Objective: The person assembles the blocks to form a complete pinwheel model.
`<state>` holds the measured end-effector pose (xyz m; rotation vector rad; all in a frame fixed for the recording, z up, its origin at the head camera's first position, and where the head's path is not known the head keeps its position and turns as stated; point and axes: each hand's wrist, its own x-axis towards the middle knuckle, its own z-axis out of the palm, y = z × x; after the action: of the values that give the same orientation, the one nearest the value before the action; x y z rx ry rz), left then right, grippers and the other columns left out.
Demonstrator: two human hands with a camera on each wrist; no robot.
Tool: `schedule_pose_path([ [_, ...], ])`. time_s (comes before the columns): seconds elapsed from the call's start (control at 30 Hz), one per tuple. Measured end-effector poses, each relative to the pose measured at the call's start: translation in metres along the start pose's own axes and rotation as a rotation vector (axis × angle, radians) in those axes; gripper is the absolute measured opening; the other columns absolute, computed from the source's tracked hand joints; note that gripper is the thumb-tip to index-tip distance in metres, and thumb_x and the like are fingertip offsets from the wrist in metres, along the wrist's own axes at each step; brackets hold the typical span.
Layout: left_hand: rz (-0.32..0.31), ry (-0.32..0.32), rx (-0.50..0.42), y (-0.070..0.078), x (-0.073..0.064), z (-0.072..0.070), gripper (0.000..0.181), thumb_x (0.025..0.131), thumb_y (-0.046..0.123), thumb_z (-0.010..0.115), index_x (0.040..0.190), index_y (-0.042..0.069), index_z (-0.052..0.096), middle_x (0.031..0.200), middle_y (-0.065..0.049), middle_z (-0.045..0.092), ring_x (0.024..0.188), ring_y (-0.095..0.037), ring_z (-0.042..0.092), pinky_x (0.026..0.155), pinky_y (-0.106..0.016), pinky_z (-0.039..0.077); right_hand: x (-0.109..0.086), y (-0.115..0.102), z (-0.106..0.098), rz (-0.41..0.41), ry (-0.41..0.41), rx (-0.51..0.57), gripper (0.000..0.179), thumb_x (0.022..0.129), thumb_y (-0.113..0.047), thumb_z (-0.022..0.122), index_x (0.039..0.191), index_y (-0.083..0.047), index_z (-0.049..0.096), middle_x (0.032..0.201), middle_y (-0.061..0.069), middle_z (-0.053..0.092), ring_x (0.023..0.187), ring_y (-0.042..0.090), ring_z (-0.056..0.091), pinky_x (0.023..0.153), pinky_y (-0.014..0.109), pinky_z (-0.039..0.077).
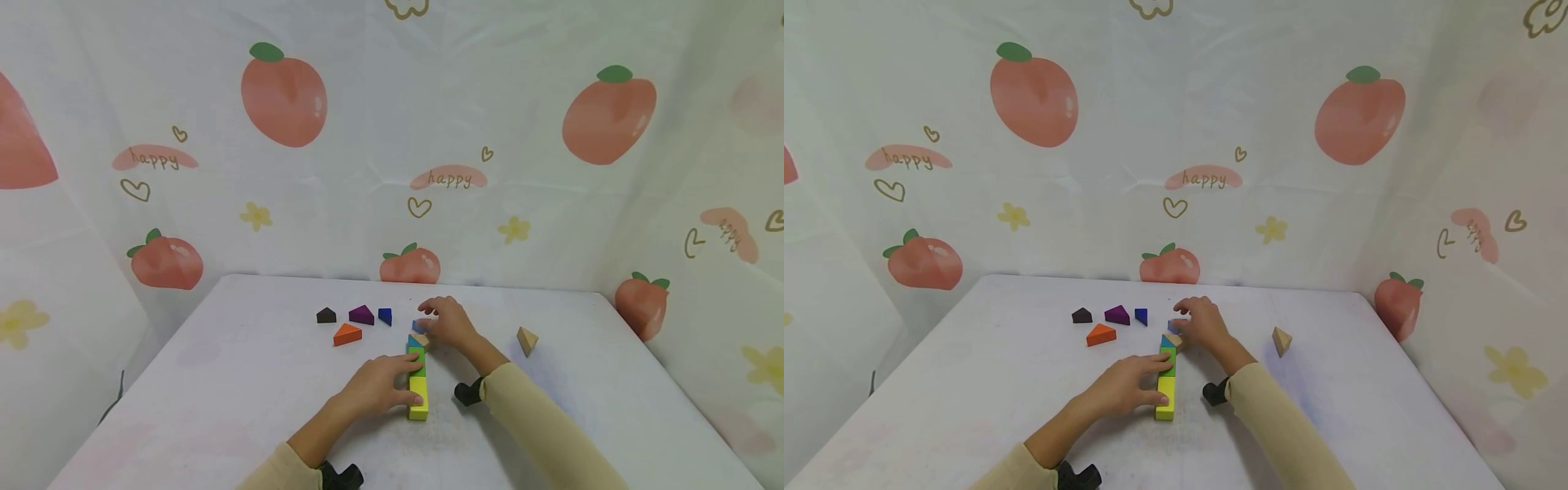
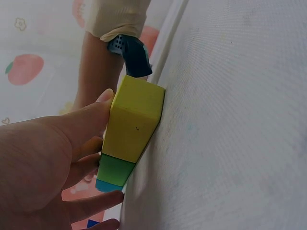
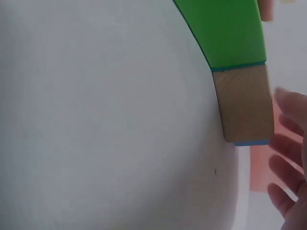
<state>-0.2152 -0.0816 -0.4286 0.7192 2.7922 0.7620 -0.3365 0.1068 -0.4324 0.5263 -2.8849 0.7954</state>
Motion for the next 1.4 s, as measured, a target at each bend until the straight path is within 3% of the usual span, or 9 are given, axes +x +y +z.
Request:
schedule_pose_path([
  [0.13,-0.011,-0.001,-0.005,0.0006,0.0,0.0001,0.065,0.08,0.051,0.075,0.139,0.029,0.056,0.145,0.011,0.048,0.132,-0.022,0.046,0.101,-0.048,0.043,-0.0016,0.0004,-0.004,0.042,0.036,0.024,0.023,0.088,-0.027,0.075,0.107,-0.014,0.071,0.084,-0.001,0.06,0.082,0.019,0.051,0.067,0.03,0.048],
  [0.33,-0.017,-0.002,-0.01,0.0012,-0.0005,-0.0002,0.065,0.08,0.051,0.075,0.138,0.029,0.057,0.144,0.011,0.048,0.132,-0.022,0.046,0.101,-0.048,0.042,-0.0016,0.005,-0.0013,0.063,-0.003,0.034,0.015,0.09,-0.024,0.071,0.101,-0.013,0.072,0.074,-0.002,0.056,0.073,0.018,0.05,0.061,0.027,0.044],
  [0.67,-0.011,-0.003,-0.012,0.0024,-0.0012,-0.001,0.065,0.08,0.051,0.074,0.139,0.028,0.056,0.144,0.011,0.048,0.132,-0.022,0.046,0.102,-0.047,0.042,-0.0005,0.0049,0.0016,0.031,-0.043,0.115,0.009,0.091,-0.02,0.07,0.095,-0.012,0.073,0.083,-0.003,0.062,0.079,0.018,0.053,0.072,0.03,0.05],
  [0.97,-0.003,0.001,0.0,0.0012,-0.0011,-0.0005,0.065,0.081,0.05,0.074,0.139,0.028,0.056,0.145,0.012,0.047,0.133,-0.022,0.045,0.102,-0.047,0.042,-0.0002,0.0028,0.0031,-0.014,-0.087,0.096,0.008,0.092,-0.019,0.069,0.097,-0.014,0.074,0.088,-0.004,0.063,0.083,0.017,0.052,0.078,0.03,0.051],
  [1.4,0.001,-0.006,0.005,0.0011,-0.0013,-0.0013,0.064,0.082,0.05,0.073,0.139,0.028,0.056,0.146,0.012,0.046,0.132,-0.022,0.045,0.102,-0.048,0.041,-0.0044,0.0025,0.0028,-0.046,-0.09,0.117,0.009,0.091,-0.02,0.07,0.098,-0.015,0.075,0.088,-0.006,0.065,0.083,0.016,0.052,0.073,0.028,0.049],
])
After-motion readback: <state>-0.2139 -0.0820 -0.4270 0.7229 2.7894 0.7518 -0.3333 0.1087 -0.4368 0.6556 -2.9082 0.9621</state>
